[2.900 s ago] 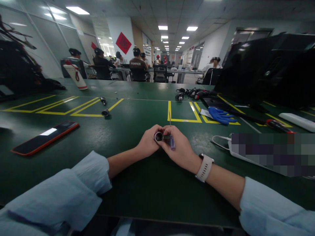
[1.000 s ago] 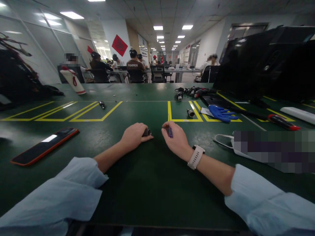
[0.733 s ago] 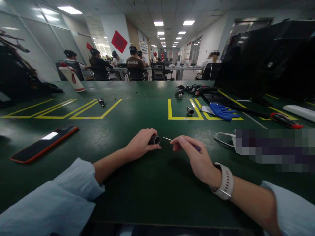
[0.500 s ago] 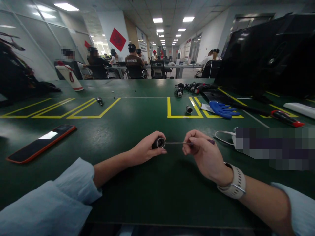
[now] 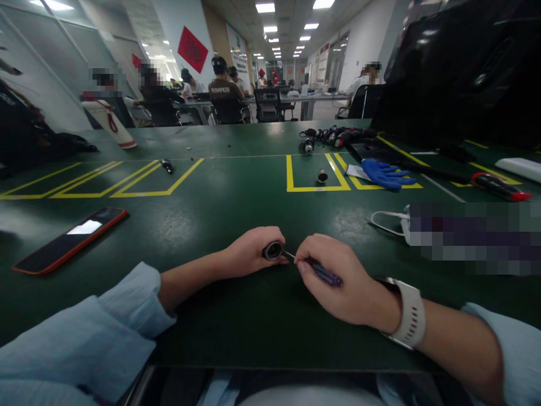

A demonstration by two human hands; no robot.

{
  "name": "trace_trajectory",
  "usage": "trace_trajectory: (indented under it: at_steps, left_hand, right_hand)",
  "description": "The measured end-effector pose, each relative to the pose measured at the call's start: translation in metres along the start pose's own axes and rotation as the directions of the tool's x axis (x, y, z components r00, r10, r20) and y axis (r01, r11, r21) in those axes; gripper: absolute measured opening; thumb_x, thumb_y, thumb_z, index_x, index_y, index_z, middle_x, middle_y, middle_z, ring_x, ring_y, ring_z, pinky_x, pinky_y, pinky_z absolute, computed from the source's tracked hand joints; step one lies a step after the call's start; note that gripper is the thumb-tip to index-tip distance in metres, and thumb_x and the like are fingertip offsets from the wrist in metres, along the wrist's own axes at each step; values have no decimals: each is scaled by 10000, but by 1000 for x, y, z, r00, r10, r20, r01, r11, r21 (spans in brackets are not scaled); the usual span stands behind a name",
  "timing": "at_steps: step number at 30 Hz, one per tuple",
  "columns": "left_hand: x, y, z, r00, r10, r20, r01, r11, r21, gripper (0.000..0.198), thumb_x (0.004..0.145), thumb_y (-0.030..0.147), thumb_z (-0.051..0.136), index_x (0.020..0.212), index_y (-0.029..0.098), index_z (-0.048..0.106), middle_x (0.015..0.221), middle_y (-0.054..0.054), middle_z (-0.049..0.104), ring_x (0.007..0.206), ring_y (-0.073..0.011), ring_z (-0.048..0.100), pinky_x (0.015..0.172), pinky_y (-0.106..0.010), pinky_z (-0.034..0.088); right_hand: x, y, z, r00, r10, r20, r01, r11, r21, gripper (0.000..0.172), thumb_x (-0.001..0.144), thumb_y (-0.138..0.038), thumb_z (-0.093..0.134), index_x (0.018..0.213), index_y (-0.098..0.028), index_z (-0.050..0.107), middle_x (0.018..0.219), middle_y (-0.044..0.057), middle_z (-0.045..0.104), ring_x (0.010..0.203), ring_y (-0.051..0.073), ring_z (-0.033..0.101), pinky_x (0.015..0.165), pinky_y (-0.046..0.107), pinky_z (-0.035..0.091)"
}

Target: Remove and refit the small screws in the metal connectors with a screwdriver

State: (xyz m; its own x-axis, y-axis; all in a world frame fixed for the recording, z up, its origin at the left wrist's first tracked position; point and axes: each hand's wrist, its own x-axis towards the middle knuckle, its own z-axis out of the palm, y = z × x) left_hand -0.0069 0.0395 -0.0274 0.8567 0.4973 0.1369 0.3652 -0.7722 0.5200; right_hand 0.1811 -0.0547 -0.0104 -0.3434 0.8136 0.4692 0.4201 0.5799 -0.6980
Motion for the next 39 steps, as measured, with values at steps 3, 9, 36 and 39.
trace_trajectory:
  at_steps: [3, 9, 36, 39]
  left_hand:
    - [0, 1, 0, 999, 21, 25, -22, 1000, 16, 177, 791, 300, 630, 794, 149, 538, 758, 5, 547, 713, -131, 516, 649, -249, 377]
    - [0, 1, -2, 999, 22, 34, -23, 1000, 17, 201, 778, 313, 653, 794, 148, 539, 765, 6, 548, 723, -135, 517, 664, -253, 382]
    - [-2, -1, -2, 999, -30, -31, 29, 998, -57, 234, 754, 323, 671, 778, 155, 509, 763, 20, 522, 686, -110, 501, 625, -230, 390]
    - [-2, -1, -1, 999, -34, -27, 33, 999, -30, 212, 772, 316, 649, 781, 156, 510, 760, 14, 523, 681, -115, 499, 617, -233, 382]
  right_hand:
    - [1, -1, -2, 993, 115, -7, -114, 990, 81, 121, 778, -90, 490, 705, -144, 570, 656, 1, 550, 618, 123, 507, 581, 269, 383]
    - [7, 19, -3, 900, 431, 67, -389, 722, 573, 128, 783, -183, 514, 693, -156, 601, 668, 15, 609, 611, 134, 534, 569, 278, 422]
    - [4, 14, 0, 908, 417, 40, -365, 739, 566, 119, 828, -189, 492, 744, -168, 574, 718, 11, 596, 643, 136, 533, 600, 283, 419]
    - [0, 3, -1, 974, 227, -19, -215, 945, 244, 128, 834, -158, 486, 732, -173, 561, 688, 4, 553, 637, 136, 506, 597, 286, 390]
